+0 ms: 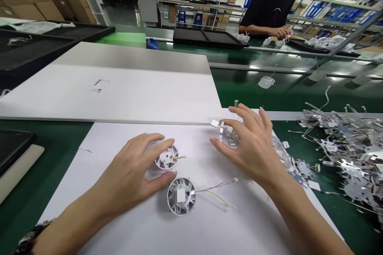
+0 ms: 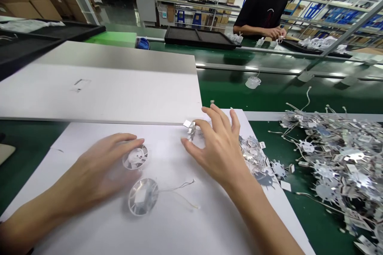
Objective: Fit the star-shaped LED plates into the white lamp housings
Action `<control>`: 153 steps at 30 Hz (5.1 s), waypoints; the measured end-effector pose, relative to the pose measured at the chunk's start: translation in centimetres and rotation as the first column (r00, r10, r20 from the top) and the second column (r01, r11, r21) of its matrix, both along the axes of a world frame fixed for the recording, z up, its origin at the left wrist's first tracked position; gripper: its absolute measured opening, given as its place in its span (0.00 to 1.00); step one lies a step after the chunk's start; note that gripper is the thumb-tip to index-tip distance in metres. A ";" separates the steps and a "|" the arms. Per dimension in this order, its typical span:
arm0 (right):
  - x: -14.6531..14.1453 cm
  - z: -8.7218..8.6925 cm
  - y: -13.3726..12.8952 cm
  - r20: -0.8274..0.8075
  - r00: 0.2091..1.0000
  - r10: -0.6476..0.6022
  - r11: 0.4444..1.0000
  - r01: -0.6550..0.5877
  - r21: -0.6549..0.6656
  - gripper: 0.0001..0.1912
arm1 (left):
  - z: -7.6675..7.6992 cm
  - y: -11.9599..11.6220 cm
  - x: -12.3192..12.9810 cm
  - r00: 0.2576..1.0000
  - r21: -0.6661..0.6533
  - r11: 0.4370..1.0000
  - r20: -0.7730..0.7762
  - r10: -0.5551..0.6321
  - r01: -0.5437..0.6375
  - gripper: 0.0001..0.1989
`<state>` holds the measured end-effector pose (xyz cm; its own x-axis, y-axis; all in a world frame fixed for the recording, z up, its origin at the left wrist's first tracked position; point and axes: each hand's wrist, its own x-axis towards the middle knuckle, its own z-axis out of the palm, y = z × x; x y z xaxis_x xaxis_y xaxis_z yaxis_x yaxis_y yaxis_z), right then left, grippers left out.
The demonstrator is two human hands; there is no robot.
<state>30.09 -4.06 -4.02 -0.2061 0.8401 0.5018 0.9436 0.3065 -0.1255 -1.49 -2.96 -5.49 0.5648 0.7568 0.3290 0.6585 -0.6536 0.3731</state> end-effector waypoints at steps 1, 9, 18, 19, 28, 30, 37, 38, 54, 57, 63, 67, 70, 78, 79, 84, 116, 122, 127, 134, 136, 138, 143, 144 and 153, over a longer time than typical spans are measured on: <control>-0.2 0.5 -0.2 -0.085 0.996 0.023 1.000 -0.023 0.001 0.17 | 0.1 -0.1 -0.1 1.000 0.000 1.000 0.020 0.007 -0.007 0.25; 1.2 2.8 0.4 -0.892 0.423 -0.158 0.984 -0.010 -0.178 0.27 | 0.9 -0.8 -0.1 0.978 -0.011 1.000 0.206 0.020 -0.018 0.27; 3.0 6.5 -0.1 -0.847 0.531 0.032 0.992 0.086 0.091 0.22 | 2.2 -1.3 0.0 0.942 0.081 0.995 0.335 0.029 -0.060 0.21; 3.1 6.6 -0.1 -0.839 0.545 0.009 0.993 0.096 0.073 0.22 | 2.3 -1.3 0.0 0.941 0.088 0.994 0.336 0.026 -0.059 0.20; 6.8 4.7 1.2 -0.914 0.371 -0.167 0.968 -0.116 -0.224 0.33 | 2.3 -1.5 0.0 0.942 0.114 0.992 0.336 0.003 -0.044 0.16; 7.2 4.6 1.2 -0.915 0.358 -0.186 0.954 -0.156 -0.255 0.34 | 2.2 -1.5 -0.1 0.944 0.113 0.993 0.331 0.004 -0.044 0.15; 2.9 4.9 -0.5 -0.927 0.374 -0.043 0.956 -0.255 -0.148 0.27 | 2.1 -1.9 0.2 0.897 0.046 0.998 0.441 0.014 -0.038 0.11; 1.8 5.0 -0.9 -0.916 0.400 -0.011 0.942 -0.303 -0.144 0.28 | 2.3 -2.0 0.3 0.880 0.011 0.999 0.474 0.030 -0.040 0.11; -7.2 6.4 -2.3 -0.572 0.768 0.290 0.774 -0.539 -0.332 0.32 | 6.0 -1.2 1.4 0.513 -0.682 0.304 0.714 0.477 0.665 0.20; -6.6 6.7 -2.5 -0.680 0.714 0.167 0.719 -0.560 -0.412 0.28 | 5.3 -1.3 1.4 0.438 -0.629 0.279 0.735 0.518 0.725 0.18; -7.2 8.1 -1.6 -0.777 0.629 -0.021 0.639 -0.590 -0.494 0.13 | 5.9 -1.5 1.7 0.364 -0.615 0.223 0.679 0.638 0.756 0.18; -7.4 7.5 -1.5 -0.781 0.624 0.025 0.684 -0.581 -0.442 0.14 | 5.9 -1.6 1.6 0.385 -0.623 0.170 0.650 0.655 0.763 0.17; -7.4 7.3 -1.7 -0.792 0.609 0.034 0.718 -0.567 -0.405 0.12 | 5.7 -1.5 1.4 0.365 -0.579 0.178 0.692 0.622 0.795 0.13; -7.6 8.6 -1.7 -0.807 0.563 -0.178 0.462 -0.676 -0.574 0.11 | 5.6 -1.9 1.7 0.388 -0.619 0.209 0.683 0.618 0.757 0.17; -7.7 8.6 -1.7 -0.817 0.543 -0.195 0.444 -0.694 -0.567 0.11 | 5.6 -1.9 1.8 0.403 -0.634 0.196 0.669 0.624 0.748 0.17; -7.6 8.3 -1.9 -0.818 0.482 -0.315 0.375 -0.728 -0.574 0.13 | 5.7 -1.8 1.6 0.446 -0.622 0.144 0.684 0.577 0.769 0.14; -7.7 8.5 -1.2 -0.776 0.519 -0.358 0.258 -0.744 -0.616 0.11 | 5.1 -1.1 0.5 0.572 -0.763 0.306 0.635 0.520 0.569 0.10; -7.4 7.4 -0.6 -0.716 0.636 -0.289 0.478 -0.552 -0.683 0.14 | 5.3 -2.5 1.2 0.674 -0.775 0.616 0.532 0.513 0.144 0.21; -7.2 6.6 0.3 -0.629 0.731 -0.264 0.485 -0.463 -0.741 0.19 | 4.2 -1.6 1.3 0.814 -0.585 0.807 0.504 0.289 0.076 0.20; -7.8 6.5 0.4 -0.522 0.828 -0.205 0.514 -0.363 -0.777 0.18 | 3.6 -0.1 0.3 0.893 -0.574 0.818 0.384 0.234 0.033 0.16; -8.1 6.6 0.4 -0.516 0.833 -0.201 0.524 -0.354 -0.775 0.18 | 3.7 0.0 0.1 0.898 -0.552 0.833 0.381 0.220 0.030 0.19; -8.3 6.6 0.5 -0.517 0.834 -0.190 0.526 -0.358 -0.771 0.18 | 3.7 0.1 -0.1 0.905 -0.532 0.846 0.370 0.210 0.021 0.20; -8.7 5.9 0.5 -0.476 0.872 -0.118 0.597 -0.321 -0.735 0.15 | 2.9 0.6 -0.4 0.923 -0.517 0.856 0.333 0.192 0.009 0.19; -8.7 5.8 0.4 -0.464 0.878 -0.121 0.584 -0.315 -0.748 0.14 | 2.6 0.7 -0.5 0.926 -0.519 0.855 0.328 0.186 0.011 0.20; -7.7 5.0 -0.1 -0.386 0.902 -0.192 0.513 -0.243 -0.823 0.09 | 2.0 1.3 -0.1 0.942 -0.569 0.820 0.307 0.138 0.066 0.15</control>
